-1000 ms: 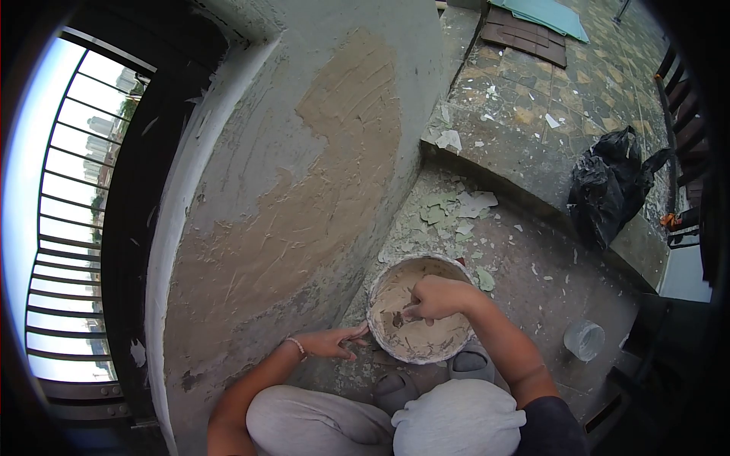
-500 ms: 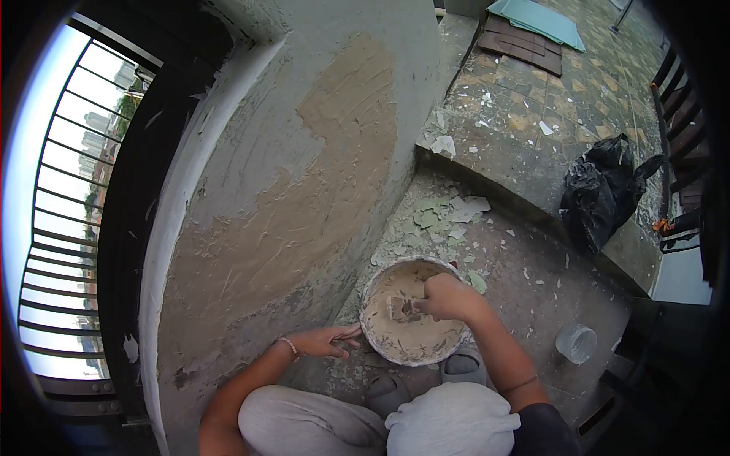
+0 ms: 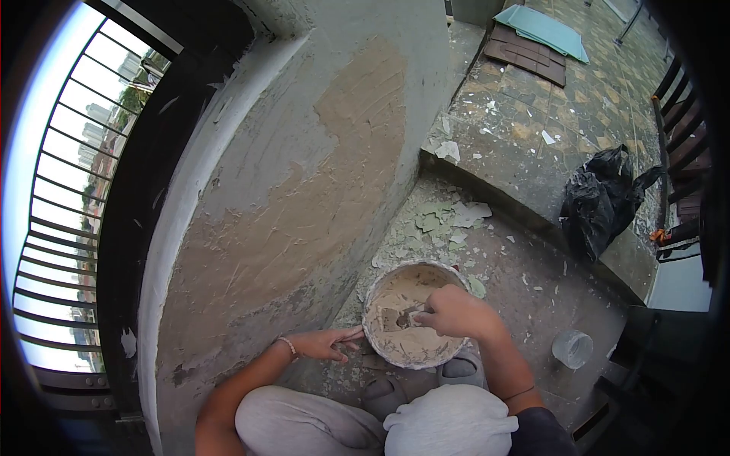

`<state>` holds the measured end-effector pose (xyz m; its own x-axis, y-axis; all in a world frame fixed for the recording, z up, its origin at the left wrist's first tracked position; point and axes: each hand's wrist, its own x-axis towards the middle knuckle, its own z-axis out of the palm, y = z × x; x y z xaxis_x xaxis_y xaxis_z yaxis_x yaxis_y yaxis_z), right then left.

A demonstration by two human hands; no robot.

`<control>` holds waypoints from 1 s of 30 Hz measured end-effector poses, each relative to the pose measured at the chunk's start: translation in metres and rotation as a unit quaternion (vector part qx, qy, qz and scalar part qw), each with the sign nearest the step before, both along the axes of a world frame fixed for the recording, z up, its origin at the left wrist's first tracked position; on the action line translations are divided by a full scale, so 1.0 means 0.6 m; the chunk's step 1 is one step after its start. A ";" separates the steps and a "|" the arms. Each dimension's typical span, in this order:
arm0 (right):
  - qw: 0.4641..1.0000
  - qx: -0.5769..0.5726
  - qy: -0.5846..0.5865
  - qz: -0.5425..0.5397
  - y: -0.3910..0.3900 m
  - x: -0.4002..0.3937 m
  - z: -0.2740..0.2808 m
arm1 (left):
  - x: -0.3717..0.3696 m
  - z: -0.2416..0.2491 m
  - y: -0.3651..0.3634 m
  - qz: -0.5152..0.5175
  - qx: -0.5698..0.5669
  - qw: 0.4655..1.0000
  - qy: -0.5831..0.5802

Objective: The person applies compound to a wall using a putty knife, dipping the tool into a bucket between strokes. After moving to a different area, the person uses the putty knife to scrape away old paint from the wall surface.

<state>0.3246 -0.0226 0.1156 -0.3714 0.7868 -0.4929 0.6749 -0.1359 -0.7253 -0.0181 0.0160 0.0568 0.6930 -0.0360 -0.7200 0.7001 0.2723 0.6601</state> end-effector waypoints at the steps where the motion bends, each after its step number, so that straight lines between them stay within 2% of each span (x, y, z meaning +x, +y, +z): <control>1: 0.999 -0.028 0.012 -0.013 -0.004 0.013 -0.007 | 0.000 0.000 0.001 0.003 0.002 1.000 0.003; 3: 0.995 -0.083 0.036 -0.040 -0.012 0.033 -0.024 | 0.003 0.005 0.002 0.000 0.010 1.000 0.003; 9: 0.994 -0.069 0.047 -0.066 -0.014 0.019 -0.082 | 0.006 0.004 0.001 -0.003 0.000 1.000 0.012; 13: 0.993 -0.062 0.051 -0.084 -0.001 0.015 -0.070 | 0.010 0.011 -0.004 0.037 0.011 0.999 0.004; 15: 0.992 -0.062 0.075 -0.086 -0.011 0.033 -0.061 | -0.014 -0.023 -0.001 0.044 0.031 0.998 0.041; 19: 0.951 -0.124 0.261 -0.109 -0.052 0.089 -0.070 | 0.010 -0.004 0.006 0.014 0.121 0.989 0.084; 21: 0.913 -0.191 0.327 -0.152 -0.084 0.125 -0.079 | 0.042 0.023 0.009 0.008 0.109 0.994 0.031; 22: 0.901 -0.181 0.347 -0.186 -0.102 0.138 -0.074 | 0.062 0.041 0.011 -0.011 0.102 0.995 0.012; 25: 0.869 -0.148 0.409 -0.237 -0.114 0.163 -0.014 | 0.122 0.062 0.019 -0.054 0.123 0.989 -0.054; 27: 0.852 -0.109 0.440 -0.261 -0.103 0.168 0.052 | 0.162 0.115 0.010 -0.043 0.227 0.967 -0.109; 28: 0.860 -0.084 0.424 -0.272 -0.084 0.157 0.113 | 0.178 0.159 0.012 -0.038 0.280 0.950 -0.134; 30: 0.874 -0.041 0.387 -0.292 -0.050 0.131 0.252 | 0.203 0.237 0.001 -0.007 0.273 0.953 -0.129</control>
<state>0.4035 -0.0528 0.2665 -0.1652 0.9275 -0.3354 -0.2150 -0.3657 -0.9055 0.1038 0.0168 0.1987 0.8517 0.2842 -0.4403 0.4967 -0.1699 0.8511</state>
